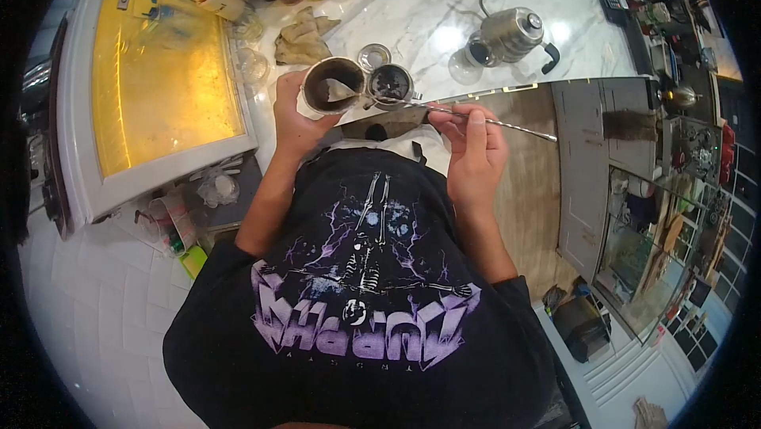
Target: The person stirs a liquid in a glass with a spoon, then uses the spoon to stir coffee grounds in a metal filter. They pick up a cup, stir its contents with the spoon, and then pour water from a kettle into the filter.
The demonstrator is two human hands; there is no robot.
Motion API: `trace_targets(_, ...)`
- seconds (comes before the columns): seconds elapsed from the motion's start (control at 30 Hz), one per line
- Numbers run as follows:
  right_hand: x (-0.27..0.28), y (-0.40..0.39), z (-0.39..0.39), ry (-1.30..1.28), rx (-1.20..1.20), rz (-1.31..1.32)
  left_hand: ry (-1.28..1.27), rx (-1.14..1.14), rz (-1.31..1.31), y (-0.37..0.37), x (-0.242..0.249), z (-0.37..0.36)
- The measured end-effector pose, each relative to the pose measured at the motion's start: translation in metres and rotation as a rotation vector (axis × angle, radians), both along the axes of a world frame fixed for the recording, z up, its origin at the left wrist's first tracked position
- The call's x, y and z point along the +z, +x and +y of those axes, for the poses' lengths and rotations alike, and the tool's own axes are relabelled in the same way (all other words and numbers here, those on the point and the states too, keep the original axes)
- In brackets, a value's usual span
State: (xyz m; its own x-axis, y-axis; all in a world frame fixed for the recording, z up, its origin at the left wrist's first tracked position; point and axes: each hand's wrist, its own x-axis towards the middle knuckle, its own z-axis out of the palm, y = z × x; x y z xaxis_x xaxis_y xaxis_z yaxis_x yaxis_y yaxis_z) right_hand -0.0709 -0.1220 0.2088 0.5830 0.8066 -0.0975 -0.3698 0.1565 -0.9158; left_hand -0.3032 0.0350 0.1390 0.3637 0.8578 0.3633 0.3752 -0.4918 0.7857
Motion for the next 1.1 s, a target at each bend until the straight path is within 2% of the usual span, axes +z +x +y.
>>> trace_targets(0.23,-0.01,0.029,-0.02,0.036,-0.134,-0.038,-0.137,0.09,0.071,-0.003,-0.024,0.005)
trace_targets(0.33,-0.011,0.034,-0.022,-0.032,-0.184,-0.186,-0.139,0.153,0.061,-0.007,-0.036,0.006)
trace_targets(0.43,-0.012,0.029,-0.019,-0.086,-0.165,-0.342,-0.151,0.17,0.087,-0.009,-0.038,0.006)
trace_targets(0.5,-0.014,0.024,-0.017,-0.109,-0.085,-0.646,-0.166,0.176,0.071,-0.009,-0.038,0.006)
trace_targets(0.53,-0.012,0.021,-0.017,-0.109,-0.081,-0.645,-0.181,0.179,0.055,-0.009,-0.039,0.006)
trace_targets(0.6,-0.008,0.017,-0.016,-0.229,0.023,-0.929,-0.18,0.188,0.069,-0.009,-0.037,0.006)
trace_targets(0.9,-0.001,0.012,-0.005,-0.049,0.167,-1.195,-0.171,0.202,0.062,-0.013,-0.039,0.01)
trace_targets(1.1,0.005,0.013,-0.006,-0.046,0.149,-1.234,-0.167,0.179,0.051,-0.009,-0.037,0.013)
